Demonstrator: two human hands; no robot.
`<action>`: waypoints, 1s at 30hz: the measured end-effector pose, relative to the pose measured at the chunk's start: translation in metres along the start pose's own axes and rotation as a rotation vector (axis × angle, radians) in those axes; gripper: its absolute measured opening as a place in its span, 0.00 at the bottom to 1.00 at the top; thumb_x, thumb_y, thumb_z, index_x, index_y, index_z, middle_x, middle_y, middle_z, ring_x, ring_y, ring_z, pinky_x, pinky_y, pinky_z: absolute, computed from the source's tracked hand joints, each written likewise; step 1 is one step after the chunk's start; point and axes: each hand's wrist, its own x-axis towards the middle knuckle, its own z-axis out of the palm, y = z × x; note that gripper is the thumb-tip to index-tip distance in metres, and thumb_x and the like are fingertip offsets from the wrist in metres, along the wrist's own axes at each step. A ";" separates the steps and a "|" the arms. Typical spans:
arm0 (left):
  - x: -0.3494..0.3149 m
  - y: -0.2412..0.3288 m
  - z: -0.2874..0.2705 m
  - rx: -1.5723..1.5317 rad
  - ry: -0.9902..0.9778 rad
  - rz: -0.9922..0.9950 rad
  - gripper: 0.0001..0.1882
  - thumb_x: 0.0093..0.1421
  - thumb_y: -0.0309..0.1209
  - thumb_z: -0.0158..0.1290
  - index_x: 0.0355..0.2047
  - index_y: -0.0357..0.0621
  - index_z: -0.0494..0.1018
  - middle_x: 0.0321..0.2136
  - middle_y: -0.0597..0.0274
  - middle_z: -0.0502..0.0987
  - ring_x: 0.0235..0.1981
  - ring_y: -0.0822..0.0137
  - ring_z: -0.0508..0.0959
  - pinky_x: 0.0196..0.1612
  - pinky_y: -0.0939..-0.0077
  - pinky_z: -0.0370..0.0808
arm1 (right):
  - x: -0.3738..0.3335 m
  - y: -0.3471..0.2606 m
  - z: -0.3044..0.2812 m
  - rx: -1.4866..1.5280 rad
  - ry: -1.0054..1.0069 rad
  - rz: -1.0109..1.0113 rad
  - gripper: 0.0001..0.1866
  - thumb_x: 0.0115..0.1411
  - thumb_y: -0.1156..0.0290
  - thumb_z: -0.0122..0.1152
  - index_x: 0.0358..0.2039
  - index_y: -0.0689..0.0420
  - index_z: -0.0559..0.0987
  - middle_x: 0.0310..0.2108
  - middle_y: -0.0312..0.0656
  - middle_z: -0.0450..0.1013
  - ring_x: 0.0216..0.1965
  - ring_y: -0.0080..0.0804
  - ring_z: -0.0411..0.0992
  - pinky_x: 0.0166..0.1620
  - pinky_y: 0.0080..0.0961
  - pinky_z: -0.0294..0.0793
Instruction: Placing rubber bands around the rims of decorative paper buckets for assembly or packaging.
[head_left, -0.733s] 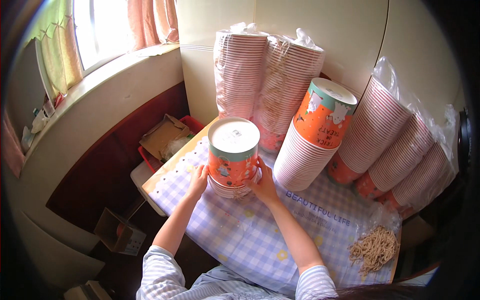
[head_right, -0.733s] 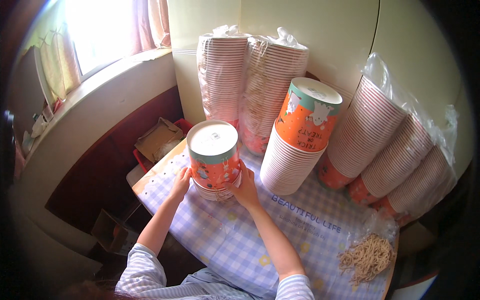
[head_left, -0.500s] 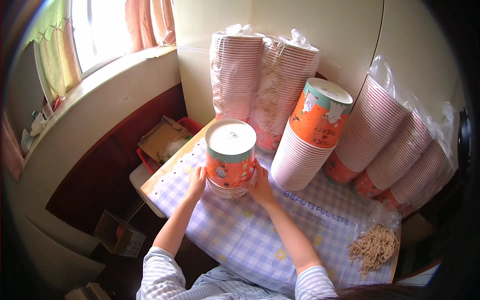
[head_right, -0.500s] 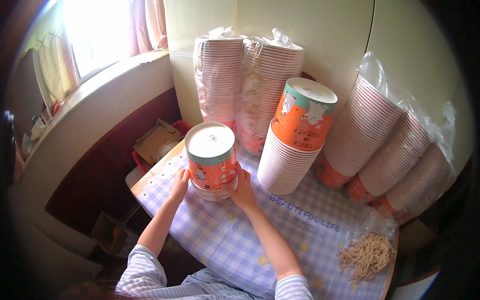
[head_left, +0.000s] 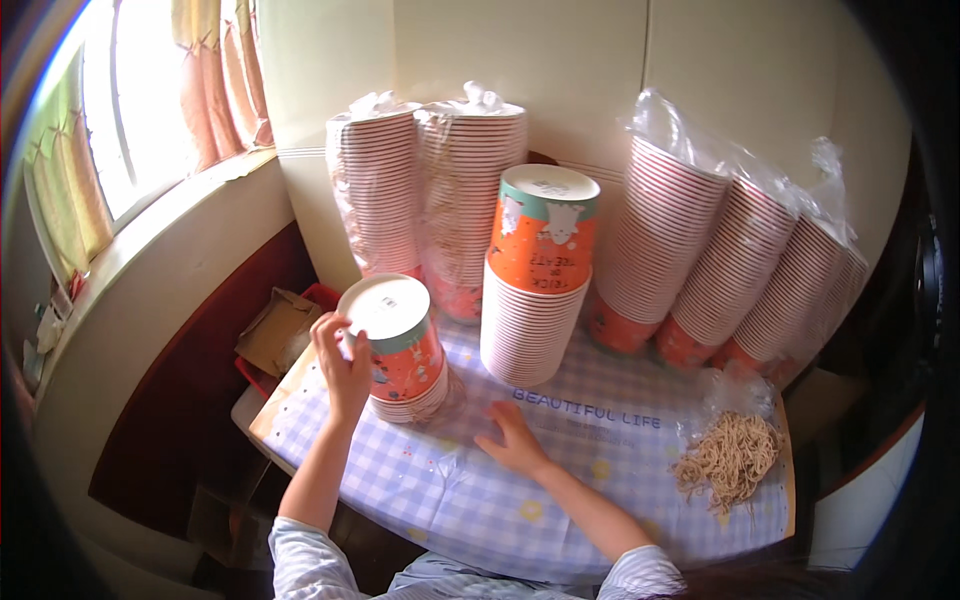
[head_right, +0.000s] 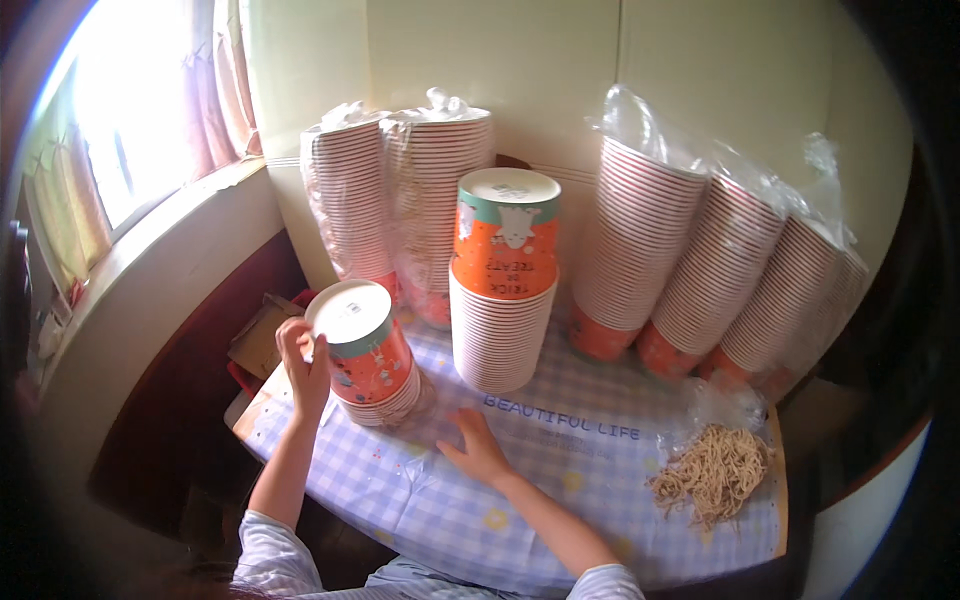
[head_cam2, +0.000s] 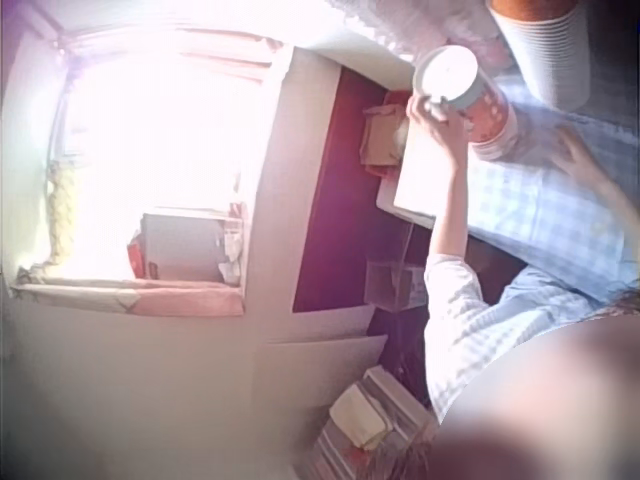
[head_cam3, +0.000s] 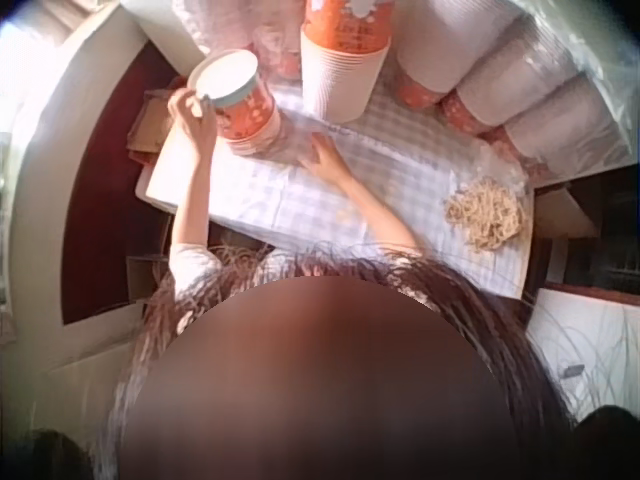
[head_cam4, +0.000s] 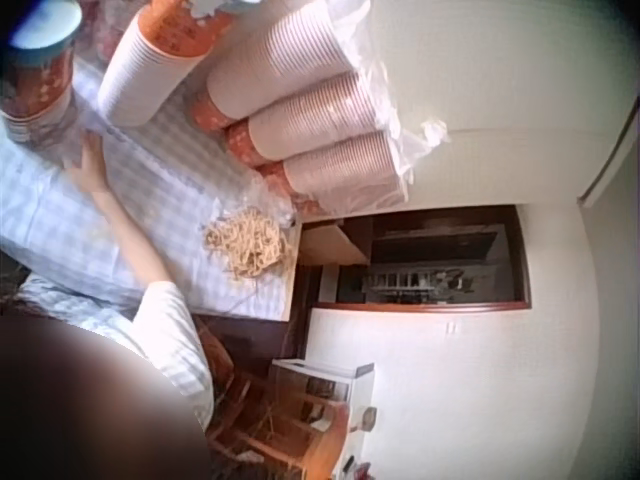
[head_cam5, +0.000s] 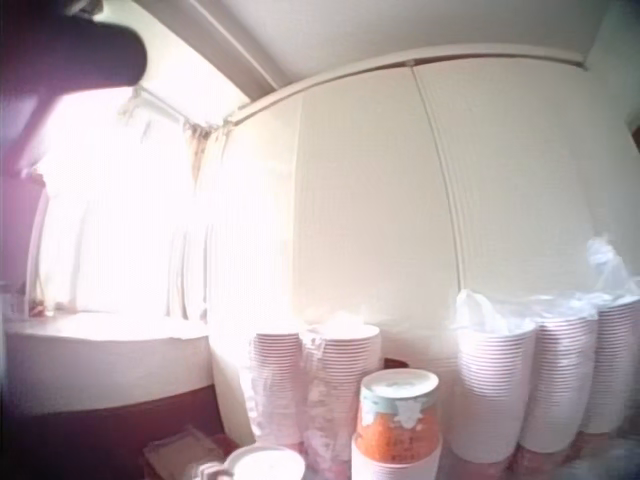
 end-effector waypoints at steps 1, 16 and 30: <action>0.013 0.024 0.013 -0.025 -0.087 0.027 0.14 0.49 0.24 0.53 0.36 0.41 0.64 0.42 0.52 0.64 0.44 0.56 0.66 0.45 0.68 0.65 | -0.013 -0.001 -0.013 0.028 -0.005 0.009 0.25 0.49 0.64 0.61 0.46 0.59 0.68 0.49 0.51 0.60 0.51 0.47 0.60 0.51 0.34 0.63; 0.101 0.143 0.174 0.106 -0.564 0.120 0.22 0.44 0.36 0.60 0.37 0.42 0.67 0.45 0.48 0.64 0.37 0.48 0.74 0.40 0.61 0.72 | -0.086 0.030 -0.092 -0.056 0.412 0.116 0.10 0.50 0.74 0.58 0.35 0.58 0.75 0.37 0.39 0.68 0.30 0.27 0.71 0.31 0.21 0.71; 0.110 0.131 0.192 -0.058 -0.534 0.135 0.21 0.41 0.32 0.63 0.34 0.41 0.69 0.39 0.51 0.66 0.39 0.53 0.72 0.42 0.65 0.70 | -0.087 0.033 -0.087 -0.180 0.352 0.078 0.11 0.49 0.73 0.58 0.35 0.57 0.74 0.37 0.41 0.68 0.32 0.36 0.71 0.32 0.27 0.72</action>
